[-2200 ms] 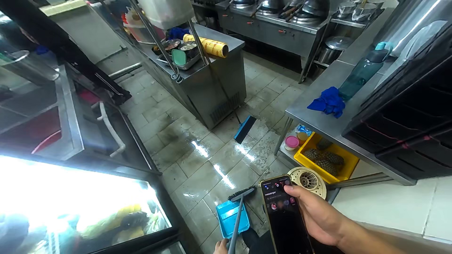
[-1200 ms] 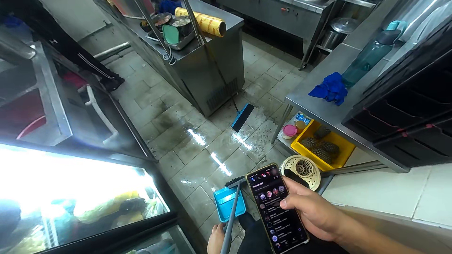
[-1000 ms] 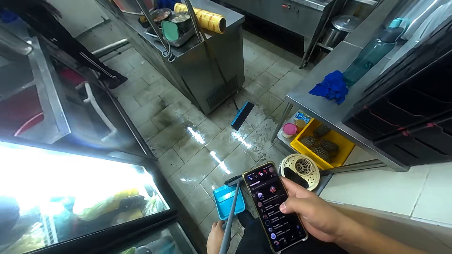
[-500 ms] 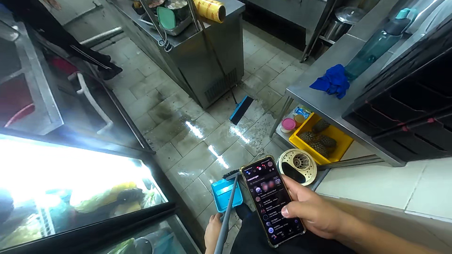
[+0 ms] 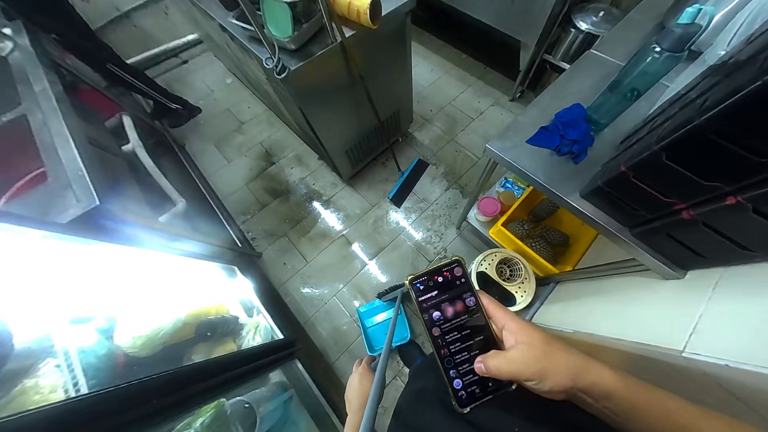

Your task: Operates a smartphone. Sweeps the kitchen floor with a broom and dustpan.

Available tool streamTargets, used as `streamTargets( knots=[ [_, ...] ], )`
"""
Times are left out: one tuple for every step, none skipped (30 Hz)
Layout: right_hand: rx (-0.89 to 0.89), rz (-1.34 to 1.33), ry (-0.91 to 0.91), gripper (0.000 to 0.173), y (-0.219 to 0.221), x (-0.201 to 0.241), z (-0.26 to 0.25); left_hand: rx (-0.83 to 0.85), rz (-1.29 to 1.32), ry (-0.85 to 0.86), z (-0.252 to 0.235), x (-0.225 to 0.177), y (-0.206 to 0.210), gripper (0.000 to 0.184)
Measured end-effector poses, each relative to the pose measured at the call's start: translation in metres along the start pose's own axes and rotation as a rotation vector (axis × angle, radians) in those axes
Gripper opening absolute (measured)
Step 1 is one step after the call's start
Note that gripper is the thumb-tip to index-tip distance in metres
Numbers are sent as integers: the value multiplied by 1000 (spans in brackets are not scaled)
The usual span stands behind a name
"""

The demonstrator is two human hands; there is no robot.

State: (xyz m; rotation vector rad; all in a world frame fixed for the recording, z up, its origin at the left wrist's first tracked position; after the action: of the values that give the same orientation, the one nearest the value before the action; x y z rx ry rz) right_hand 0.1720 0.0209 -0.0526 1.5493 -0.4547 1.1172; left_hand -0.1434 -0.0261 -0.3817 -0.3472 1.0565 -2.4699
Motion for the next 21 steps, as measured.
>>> streamTargets(
  knots=[
    [-3,2,2,84,0,0,0,1,2,-2,0,0,0,33],
    [-1,0,0,84,0,0,-1,7,1,-3,0,-1,-1,33],
    [4,-10,-3,83,0,0,-1,7,-1,-4,1,-1,-1,34],
    [8,-23,-7,83,-1,0,-1,7,-1,-8,2,-1,-1,34],
    [7,-31,-10,82,-1,0,-1,6,-1,-11,2,-1,-2,34],
    [0,-40,-13,82,-1,0,-1,7,0,-13,2,-1,-2,34],
    [-7,-47,-16,81,-2,0,-1,8,3,-14,2,-1,-2,34],
    [-15,-54,-17,80,-2,0,-2,7,2,-10,1,-1,-2,34],
    [-20,-58,-16,79,-2,0,-2,7,0,-4,0,0,-2,34],
    [-22,-62,-18,79,-3,0,-2,6,0,2,0,1,-1,34],
    [-28,-63,-17,78,-2,0,-2,8,0,3,0,1,-2,35],
    [-32,-69,-19,78,-2,0,-2,10,3,3,0,2,-2,35],
    [-36,-72,-20,78,-2,0,-2,13,6,2,0,2,-2,35],
    [-40,-71,-22,77,-3,0,-2,12,7,2,0,2,-2,35],
    [-39,-69,-26,77,-3,0,-3,9,4,4,-2,2,-1,34],
    [-37,-68,-29,77,-3,-1,-3,5,5,7,-3,3,0,34],
    [-37,-66,-31,77,-3,-1,-3,1,4,7,-3,3,1,34],
    [-40,-66,-30,77,-3,-1,-2,0,2,7,-4,4,1,34],
    [-46,-67,-28,76,-3,-1,-2,-1,1,6,-4,5,2,34],
    [-48,-69,-26,76,-3,-1,-3,-1,2,5,-4,5,2,34],
    [-51,-68,-25,76,-3,-2,-3,-1,5,3,-3,5,2,34]
  ],
)
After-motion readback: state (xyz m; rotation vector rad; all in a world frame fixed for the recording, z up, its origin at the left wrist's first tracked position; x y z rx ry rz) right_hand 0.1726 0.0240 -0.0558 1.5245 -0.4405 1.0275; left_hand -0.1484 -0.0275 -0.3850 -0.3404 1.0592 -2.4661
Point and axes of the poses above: each hand's wrist, its own z-axis away from the middle knuckle, its own y-axis out of the palm, x = y × z, the point moved 6 cm from there along -z, towards the middle knuckle, and after that the axes turned 15 degrees about -y, right-handed, at the moved point
